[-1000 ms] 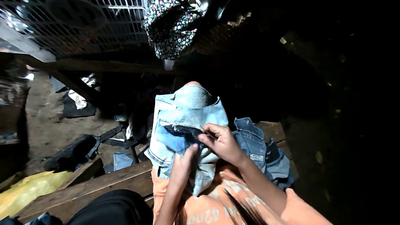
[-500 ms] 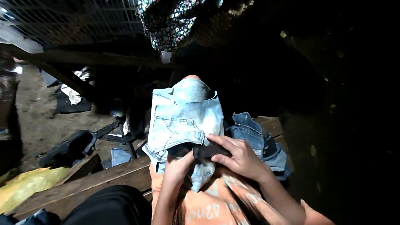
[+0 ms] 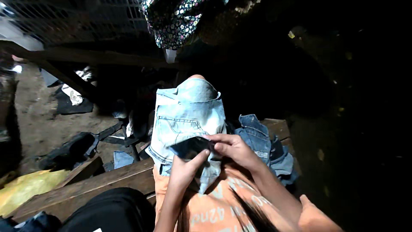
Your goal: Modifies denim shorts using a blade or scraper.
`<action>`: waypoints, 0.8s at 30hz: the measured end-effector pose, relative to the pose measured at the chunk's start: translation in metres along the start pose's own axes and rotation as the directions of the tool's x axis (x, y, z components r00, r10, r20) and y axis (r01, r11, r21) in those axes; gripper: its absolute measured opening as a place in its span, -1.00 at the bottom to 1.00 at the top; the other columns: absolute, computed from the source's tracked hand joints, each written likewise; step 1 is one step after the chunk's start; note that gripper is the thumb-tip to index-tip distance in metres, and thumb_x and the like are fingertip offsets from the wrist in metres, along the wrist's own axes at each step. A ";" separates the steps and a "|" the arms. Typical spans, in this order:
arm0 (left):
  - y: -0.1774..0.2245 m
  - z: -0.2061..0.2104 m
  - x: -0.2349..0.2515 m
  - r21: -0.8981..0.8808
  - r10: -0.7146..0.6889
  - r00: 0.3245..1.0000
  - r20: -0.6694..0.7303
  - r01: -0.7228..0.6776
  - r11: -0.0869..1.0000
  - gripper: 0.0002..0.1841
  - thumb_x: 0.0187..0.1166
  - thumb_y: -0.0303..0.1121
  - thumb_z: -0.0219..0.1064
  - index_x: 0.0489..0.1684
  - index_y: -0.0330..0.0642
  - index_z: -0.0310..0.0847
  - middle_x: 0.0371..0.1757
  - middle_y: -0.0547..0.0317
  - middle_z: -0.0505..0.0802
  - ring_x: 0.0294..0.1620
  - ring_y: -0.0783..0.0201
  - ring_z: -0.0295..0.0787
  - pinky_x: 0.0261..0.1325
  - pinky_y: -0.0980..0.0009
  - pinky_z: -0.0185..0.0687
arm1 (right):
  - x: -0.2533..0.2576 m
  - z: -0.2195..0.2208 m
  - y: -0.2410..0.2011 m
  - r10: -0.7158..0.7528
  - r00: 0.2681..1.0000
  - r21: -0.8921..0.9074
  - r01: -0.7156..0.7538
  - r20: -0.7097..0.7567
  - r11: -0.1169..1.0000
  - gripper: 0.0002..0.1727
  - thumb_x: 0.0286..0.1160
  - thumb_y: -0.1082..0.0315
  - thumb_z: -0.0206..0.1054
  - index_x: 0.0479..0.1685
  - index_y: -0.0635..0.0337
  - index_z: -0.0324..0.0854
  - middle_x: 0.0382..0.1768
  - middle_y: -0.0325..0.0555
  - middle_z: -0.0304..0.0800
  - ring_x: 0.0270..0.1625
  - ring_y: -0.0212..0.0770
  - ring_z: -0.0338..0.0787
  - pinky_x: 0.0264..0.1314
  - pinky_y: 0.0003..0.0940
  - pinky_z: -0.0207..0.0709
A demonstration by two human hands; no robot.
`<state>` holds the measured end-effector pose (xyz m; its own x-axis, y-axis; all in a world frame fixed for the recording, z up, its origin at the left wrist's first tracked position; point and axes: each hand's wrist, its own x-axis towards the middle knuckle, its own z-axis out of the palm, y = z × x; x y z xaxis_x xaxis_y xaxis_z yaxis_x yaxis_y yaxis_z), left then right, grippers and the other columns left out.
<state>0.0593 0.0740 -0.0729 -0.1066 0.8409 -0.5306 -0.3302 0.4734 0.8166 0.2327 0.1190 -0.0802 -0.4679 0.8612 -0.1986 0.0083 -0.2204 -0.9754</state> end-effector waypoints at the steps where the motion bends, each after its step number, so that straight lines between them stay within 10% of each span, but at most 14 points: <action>1: -0.001 -0.001 0.002 -0.008 0.017 1.000 0.022 -0.017 1.000 -0.62 0.18 -0.66 0.53 0.00 -0.28 0.63 -0.24 0.38 0.91 -0.17 0.55 0.87 0.03 0.54 0.82 | 0.002 -0.003 -0.001 0.089 0.996 0.151 -0.093 0.029 0.984 -0.67 0.67 0.22 0.28 0.21 0.19 0.76 -0.19 -0.59 0.80 -0.33 -0.81 0.54 -0.26 -0.82 0.40; 4: 0.000 -0.003 0.005 -0.039 0.023 0.998 0.058 -0.021 0.999 -0.59 0.20 -0.66 0.52 0.06 -0.30 0.59 -0.22 0.38 0.91 -0.16 0.55 0.86 0.05 0.53 0.82 | 0.003 -0.009 -0.002 0.140 0.983 0.241 -0.165 0.117 0.956 -0.64 0.68 0.11 0.28 0.24 0.10 0.74 -0.31 -0.69 0.71 -0.44 -0.83 0.43 -0.42 -0.83 0.28; 8: 0.003 -0.001 0.001 -0.045 -0.022 0.999 -0.040 0.020 0.999 -0.73 0.28 -0.64 0.47 -0.09 -0.21 0.67 -0.31 0.47 0.90 -0.21 0.62 0.83 0.00 0.58 0.80 | -0.007 -0.011 -0.006 -0.023 0.995 -0.323 0.054 0.101 0.945 -0.42 0.70 -0.01 0.21 0.50 0.23 0.61 0.33 -0.17 0.79 0.30 -0.52 0.73 0.43 -0.47 0.56; 12: 0.011 0.003 -0.007 0.046 -0.108 0.985 -0.137 0.115 0.992 -0.83 0.36 -0.68 0.39 -0.23 -0.23 0.66 -0.39 0.51 0.84 -0.26 0.69 0.77 -0.03 0.63 0.72 | -0.016 -0.006 -0.006 -0.057 0.998 -0.655 0.019 -0.037 0.755 -0.35 0.61 -0.22 0.18 0.56 -0.08 0.61 0.11 -0.10 0.89 0.00 -0.18 0.83 0.03 -0.06 0.66; 24: -0.006 -0.002 -0.006 -0.003 0.050 0.999 0.007 -0.050 0.999 -0.73 0.24 -0.73 0.47 -0.17 -0.22 0.75 -0.26 0.46 0.93 -0.14 0.62 0.85 0.10 0.58 0.78 | -0.012 0.007 0.005 -0.340 0.936 -0.791 0.138 -0.092 0.596 -0.51 0.60 -0.14 0.26 0.32 -0.12 0.79 -0.37 -0.16 0.70 -0.40 -0.35 0.65 -0.36 -0.50 0.52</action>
<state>0.0601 0.0661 -0.0751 -0.1169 0.8653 -0.4875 -0.3269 0.4300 0.8416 0.2324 0.1042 -0.0816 -0.3593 0.9232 0.1367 0.6394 0.3502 -0.6845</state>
